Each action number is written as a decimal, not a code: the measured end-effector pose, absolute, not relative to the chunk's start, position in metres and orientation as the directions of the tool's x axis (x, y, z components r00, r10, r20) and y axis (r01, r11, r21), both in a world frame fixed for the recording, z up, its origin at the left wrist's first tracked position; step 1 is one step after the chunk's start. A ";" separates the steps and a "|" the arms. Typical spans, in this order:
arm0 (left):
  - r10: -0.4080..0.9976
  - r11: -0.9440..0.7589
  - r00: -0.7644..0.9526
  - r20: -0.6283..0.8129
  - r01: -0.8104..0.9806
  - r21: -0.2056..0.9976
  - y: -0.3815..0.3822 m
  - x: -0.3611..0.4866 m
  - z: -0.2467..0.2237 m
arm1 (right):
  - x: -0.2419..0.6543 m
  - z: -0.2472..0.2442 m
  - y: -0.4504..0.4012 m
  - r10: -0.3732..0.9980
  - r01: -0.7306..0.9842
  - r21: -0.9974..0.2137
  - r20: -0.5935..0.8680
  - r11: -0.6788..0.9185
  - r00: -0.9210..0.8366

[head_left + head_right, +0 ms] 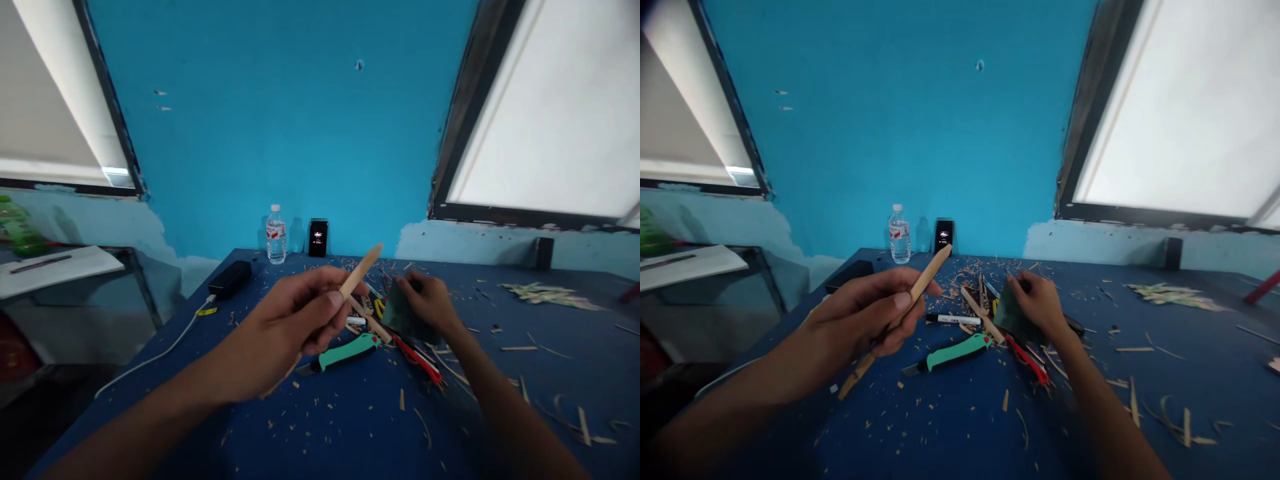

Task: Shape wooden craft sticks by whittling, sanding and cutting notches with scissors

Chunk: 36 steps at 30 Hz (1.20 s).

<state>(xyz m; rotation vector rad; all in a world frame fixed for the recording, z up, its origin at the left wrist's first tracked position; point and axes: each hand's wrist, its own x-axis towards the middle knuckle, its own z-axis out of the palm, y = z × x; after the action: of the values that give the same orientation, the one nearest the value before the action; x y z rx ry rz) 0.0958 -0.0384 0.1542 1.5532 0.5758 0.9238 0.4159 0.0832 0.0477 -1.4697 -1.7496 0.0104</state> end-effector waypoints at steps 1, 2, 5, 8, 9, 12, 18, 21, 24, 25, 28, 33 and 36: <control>0.782 -0.220 0.570 0.254 -0.128 0.967 -0.037 0.096 0.154 | 0.407 0.064 0.076 0.772 0.749 -0.525 0.635 0.403 0.030; 0.771 -0.242 0.577 0.269 -0.125 0.962 -0.037 0.096 0.155 | 0.397 0.081 0.067 0.716 0.680 -0.546 0.697 0.490 0.044; 0.787 -0.266 0.548 0.283 -0.113 0.957 -0.039 0.097 0.155 | 0.360 0.133 0.036 0.491 0.450 -0.498 0.860 0.742 0.142; 0.816 -0.269 0.502 0.285 -0.106 0.957 -0.044 0.099 0.153 | 0.316 0.171 0.010 0.296 0.253 -0.357 0.922 0.899 0.248; 0.818 -0.274 0.495 0.292 -0.111 0.955 -0.046 0.099 0.152 | 0.301 0.177 0.005 0.284 0.208 -0.343 0.921 0.916 0.268; 0.815 -0.324 0.471 0.336 -0.109 0.940 -0.050 0.102 0.151 | 0.264 0.180 0.004 0.228 0.126 -0.288 0.907 0.949 0.354; 0.817 -0.426 0.409 0.405 -0.044 0.904 -0.046 0.111 0.146 | 0.240 0.167 0.023 0.295 0.025 -0.329 0.875 0.944 0.384; 0.840 -0.448 0.335 0.427 -0.018 0.894 -0.041 0.116 0.141 | 0.241 0.169 0.020 0.288 -0.002 -0.313 0.871 0.950 0.398; 0.863 -0.417 0.303 0.405 -0.027 0.909 -0.040 0.119 0.139 | 0.243 0.171 0.014 0.295 -0.046 -0.300 0.879 0.953 0.375; 0.874 -0.387 0.304 0.380 -0.038 0.921 -0.041 0.120 0.139 | 0.245 0.171 0.013 0.300 -0.066 -0.297 0.884 0.953 0.359; 0.893 -0.322 0.311 0.325 -0.063 0.945 -0.043 0.121 0.138 | 0.256 0.169 0.015 0.276 -0.102 -0.257 0.923 0.961 0.267; 0.842 -0.491 0.278 0.463 0.037 0.870 -0.043 0.125 0.130 | 0.278 0.173 0.025 0.201 0.028 -0.214 0.951 0.976 0.237; 0.801 -0.547 0.368 0.473 0.127 0.828 -0.041 0.126 0.122 | 0.289 0.179 0.024 0.225 0.104 -0.252 0.949 0.962 0.220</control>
<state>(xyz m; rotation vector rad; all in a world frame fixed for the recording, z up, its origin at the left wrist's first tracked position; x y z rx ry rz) 0.1264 -0.0413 0.1216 1.9195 0.8027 1.2066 0.2885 0.0241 0.1791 -0.2865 -1.3517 0.0853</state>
